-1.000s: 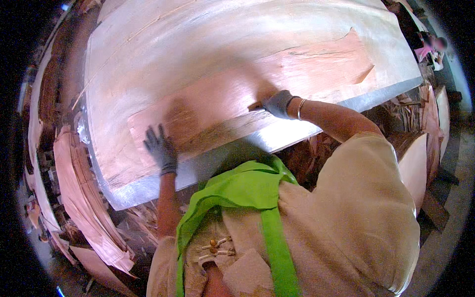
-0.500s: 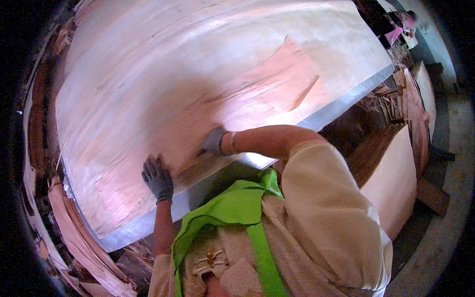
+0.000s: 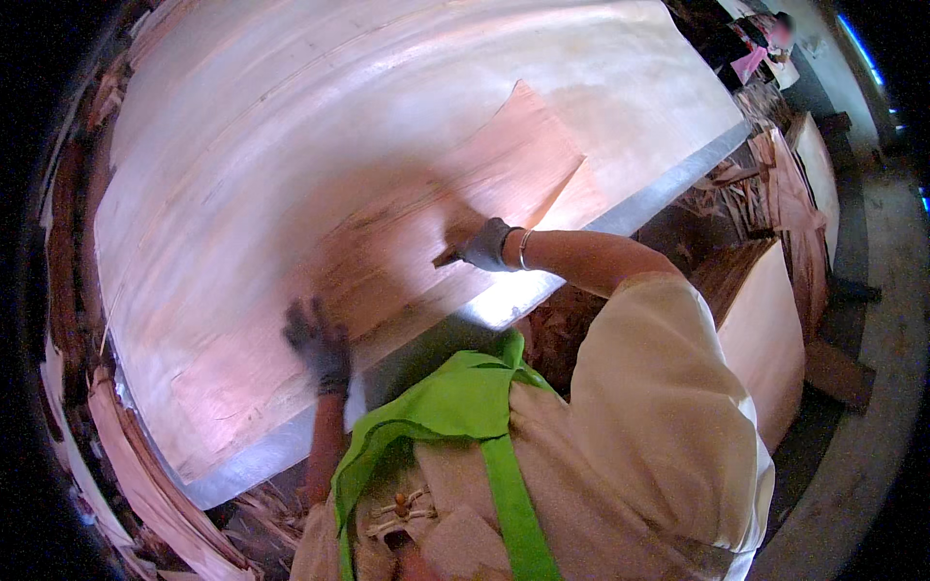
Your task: The person applies adhesive and thin wood veneer patches to a larger wooden panel, smoothing the patches by hand and using a tool to ensure they are flat. The person then moves the large wooden panel from the work surface to a stack of similar panels and picks up a long wooden rod.
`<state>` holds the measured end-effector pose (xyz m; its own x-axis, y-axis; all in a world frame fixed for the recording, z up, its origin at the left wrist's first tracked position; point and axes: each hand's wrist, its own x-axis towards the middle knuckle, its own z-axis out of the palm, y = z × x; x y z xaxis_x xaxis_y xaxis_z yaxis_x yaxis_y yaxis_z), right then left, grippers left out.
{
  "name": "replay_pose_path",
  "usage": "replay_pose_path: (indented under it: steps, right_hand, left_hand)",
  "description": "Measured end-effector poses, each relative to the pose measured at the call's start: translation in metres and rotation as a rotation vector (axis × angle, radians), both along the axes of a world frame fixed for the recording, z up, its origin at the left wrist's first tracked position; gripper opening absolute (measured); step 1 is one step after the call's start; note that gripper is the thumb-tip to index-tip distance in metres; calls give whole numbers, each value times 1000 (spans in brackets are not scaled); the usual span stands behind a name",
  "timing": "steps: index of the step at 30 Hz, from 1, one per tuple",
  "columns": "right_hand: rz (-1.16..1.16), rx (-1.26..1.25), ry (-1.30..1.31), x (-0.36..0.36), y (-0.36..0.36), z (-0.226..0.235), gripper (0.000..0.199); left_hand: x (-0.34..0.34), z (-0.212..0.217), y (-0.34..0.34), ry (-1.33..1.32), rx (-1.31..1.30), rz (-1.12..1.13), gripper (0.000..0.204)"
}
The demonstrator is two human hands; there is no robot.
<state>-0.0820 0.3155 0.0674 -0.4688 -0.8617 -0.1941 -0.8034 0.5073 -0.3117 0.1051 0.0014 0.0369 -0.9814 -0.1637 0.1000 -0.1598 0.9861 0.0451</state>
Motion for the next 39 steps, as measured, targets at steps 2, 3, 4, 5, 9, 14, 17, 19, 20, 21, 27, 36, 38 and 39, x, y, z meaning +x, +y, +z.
replay_pose_path:
  steps: [2,3,4,5,9,14,17,19,20,21,27,36,38,39]
  right_hand:
    - [-6,137,-15,-13,-3,-18,22]
    - [56,139,-74,-6,-17,38,20]
    - [47,184,-37,-2,-15,56,20]
    - [43,226,-5,-3,-13,60,20]
    - [124,272,160,-27,28,20,21]
    - [104,71,74,-92,93,0,18]
    - [103,272,-22,-119,127,40,18]
    - [190,166,89,-145,149,31,20]
    - [98,234,51,-160,155,20,20]
    - [83,228,41,-170,164,16,25]
    - [247,239,31,-240,236,-8,28]
    - [308,517,333,-300,291,-1,13]
    - [296,434,468,-298,303,-9,13]
    - [67,369,406,-286,296,-6,11]
  left_hand:
    - [-41,-3,61,21,108,-27,70]
    - [-52,-9,74,48,146,16,69]
    - [-67,-13,92,71,190,24,69]
    - [-74,-20,106,88,232,37,69]
    - [-86,-21,115,-79,56,63,65]
    - [-89,-18,116,-70,-8,61,62]
    - [-92,-10,120,-93,-12,56,62]
    - [-96,-5,124,-88,-18,43,61]
    - [-97,-3,124,-82,-20,40,60]
    - [-98,-4,126,-76,-14,33,60]
    - [-102,-7,124,-69,6,29,59]
    - [-100,-6,124,-14,39,25,58]
    - [-102,-5,124,-26,32,31,57]
    - [-102,-5,124,-35,26,35,57]
